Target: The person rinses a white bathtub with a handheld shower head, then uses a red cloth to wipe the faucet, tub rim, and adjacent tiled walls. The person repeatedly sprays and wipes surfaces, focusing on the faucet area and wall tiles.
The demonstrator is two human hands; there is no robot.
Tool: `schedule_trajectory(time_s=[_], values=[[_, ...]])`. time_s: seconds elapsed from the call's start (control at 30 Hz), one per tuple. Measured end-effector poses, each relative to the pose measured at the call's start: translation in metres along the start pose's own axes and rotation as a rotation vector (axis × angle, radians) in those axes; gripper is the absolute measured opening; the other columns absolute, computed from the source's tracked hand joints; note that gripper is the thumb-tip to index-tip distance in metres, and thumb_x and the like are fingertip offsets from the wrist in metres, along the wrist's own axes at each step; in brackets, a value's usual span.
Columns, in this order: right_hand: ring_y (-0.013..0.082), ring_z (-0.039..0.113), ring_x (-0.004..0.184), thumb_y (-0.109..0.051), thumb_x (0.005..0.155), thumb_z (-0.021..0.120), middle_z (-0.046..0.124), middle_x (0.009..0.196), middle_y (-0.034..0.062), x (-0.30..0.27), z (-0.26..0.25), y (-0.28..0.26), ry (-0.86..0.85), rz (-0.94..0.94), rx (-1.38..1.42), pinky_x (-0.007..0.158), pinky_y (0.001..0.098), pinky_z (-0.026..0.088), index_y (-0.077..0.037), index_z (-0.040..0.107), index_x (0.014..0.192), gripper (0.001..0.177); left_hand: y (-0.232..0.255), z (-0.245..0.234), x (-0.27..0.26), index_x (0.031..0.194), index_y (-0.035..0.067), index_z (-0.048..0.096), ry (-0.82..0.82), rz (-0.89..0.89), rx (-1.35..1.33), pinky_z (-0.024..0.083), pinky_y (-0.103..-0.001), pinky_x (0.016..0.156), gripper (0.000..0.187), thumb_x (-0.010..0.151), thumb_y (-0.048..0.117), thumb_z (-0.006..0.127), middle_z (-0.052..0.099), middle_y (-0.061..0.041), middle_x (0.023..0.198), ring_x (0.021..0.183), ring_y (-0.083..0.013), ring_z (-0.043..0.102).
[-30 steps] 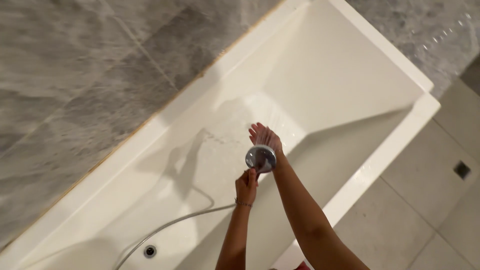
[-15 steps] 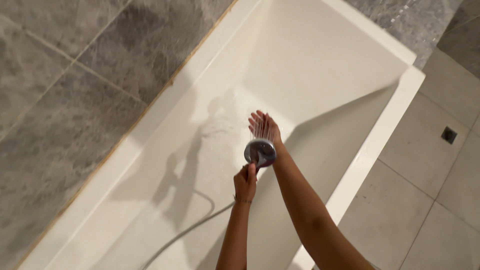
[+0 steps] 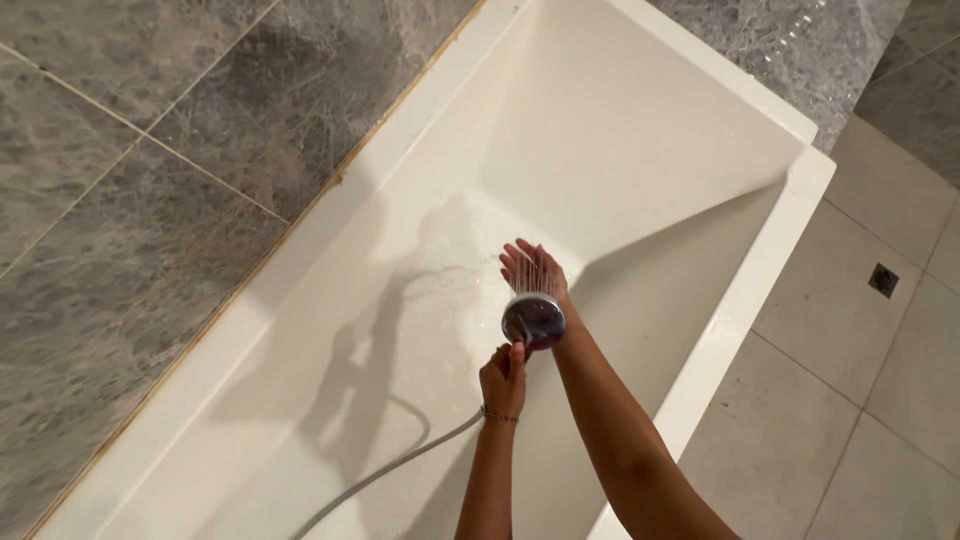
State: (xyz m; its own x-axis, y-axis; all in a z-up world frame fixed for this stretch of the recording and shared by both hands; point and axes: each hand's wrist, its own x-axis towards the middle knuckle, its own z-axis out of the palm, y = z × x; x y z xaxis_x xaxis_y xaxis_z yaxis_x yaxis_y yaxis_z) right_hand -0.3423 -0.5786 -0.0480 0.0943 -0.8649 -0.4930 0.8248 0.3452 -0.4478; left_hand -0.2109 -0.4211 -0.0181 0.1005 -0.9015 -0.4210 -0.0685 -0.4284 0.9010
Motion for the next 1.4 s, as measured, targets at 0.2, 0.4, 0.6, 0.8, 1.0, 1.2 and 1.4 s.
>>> schedule_trajectory(time_s=[0.2,0.4,0.6,0.8,1.0,1.2,1.4], values=[[0.0295,0.064,0.121,-0.035,0.103,0.039,0.067,0.133,0.013,-0.003,-0.002,0.005,0.137,0.046,-0.109,0.106,0.0427,0.05,-0.007,0.057,0.133,0.045,-0.001,-0.013,0.003,0.083,0.001,0.069,0.097,0.021,-0.015,0.047,-0.028,0.057,0.064,0.097,0.061,0.051,0.06,-0.005,0.06,0.058,-0.0136,0.057],[0.0296,0.062,0.121,-0.032,0.106,0.044,0.063,0.135,0.0145,-0.009,-0.013,0.016,0.18,0.023,-0.11,0.104,0.0448,0.05,-0.007,0.056,0.133,0.039,0.001,-0.011,-0.002,0.098,-0.001,0.071,0.287,0.076,-0.174,0.05,-0.028,0.059,0.062,0.099,0.058,0.051,0.067,-0.004,0.071,0.062,-0.0126,0.06],[0.0303,0.062,0.119,-0.035,0.105,0.049,0.064,0.133,0.0138,-0.007,-0.029,0.035,0.179,0.077,0.056,0.101,0.0448,0.051,-0.006,0.058,0.132,0.04,-0.004,-0.004,-0.012,0.091,-0.001,0.072,0.135,-0.001,-0.099,0.049,-0.027,0.056,0.063,0.097,0.058,0.051,0.065,-0.005,0.068,0.058,-0.0116,0.06],[0.0306,0.062,0.128,-0.034,0.11,0.051,0.062,0.137,0.0167,-0.013,-0.047,0.034,0.028,-0.035,0.012,0.112,0.042,0.052,0.0,0.055,0.135,0.042,-0.003,0.002,-0.02,0.084,0.0,0.072,-0.083,-0.073,-0.053,0.047,-0.026,0.055,0.062,0.099,0.057,0.052,0.059,-0.002,0.06,0.055,-0.0105,0.057],[0.0345,0.062,0.125,-0.031,0.105,0.048,0.065,0.133,0.0215,-0.016,-0.083,0.026,-0.113,-0.038,0.23,0.109,0.0421,0.051,0.003,0.058,0.134,0.046,0.003,0.004,-0.022,0.081,0.004,0.069,-0.103,-0.15,-0.039,0.045,-0.028,0.054,0.06,0.099,0.057,0.049,0.057,-0.003,0.057,0.054,-0.0113,0.054],[0.0357,0.067,0.117,-0.026,0.111,0.043,0.063,0.127,0.0221,-0.031,-0.132,0.027,0.002,0.02,0.283,0.101,0.0441,0.057,0.001,0.055,0.129,0.035,-0.003,0.003,-0.031,0.063,0.008,0.062,-0.224,-0.295,0.135,0.044,-0.029,0.056,0.072,0.097,0.068,0.041,0.055,-0.003,0.053,0.053,-0.0128,0.054],[0.0332,0.069,0.104,-0.024,0.107,0.039,0.069,0.116,0.0213,-0.048,-0.173,0.038,0.385,0.027,0.065,0.09,0.0421,0.061,0.001,0.058,0.126,0.037,-0.005,0.013,-0.036,0.058,0.008,0.058,-0.243,-0.355,0.213,0.05,-0.029,0.057,0.08,0.093,0.077,0.037,0.056,-0.003,0.049,0.051,-0.0135,0.06]])
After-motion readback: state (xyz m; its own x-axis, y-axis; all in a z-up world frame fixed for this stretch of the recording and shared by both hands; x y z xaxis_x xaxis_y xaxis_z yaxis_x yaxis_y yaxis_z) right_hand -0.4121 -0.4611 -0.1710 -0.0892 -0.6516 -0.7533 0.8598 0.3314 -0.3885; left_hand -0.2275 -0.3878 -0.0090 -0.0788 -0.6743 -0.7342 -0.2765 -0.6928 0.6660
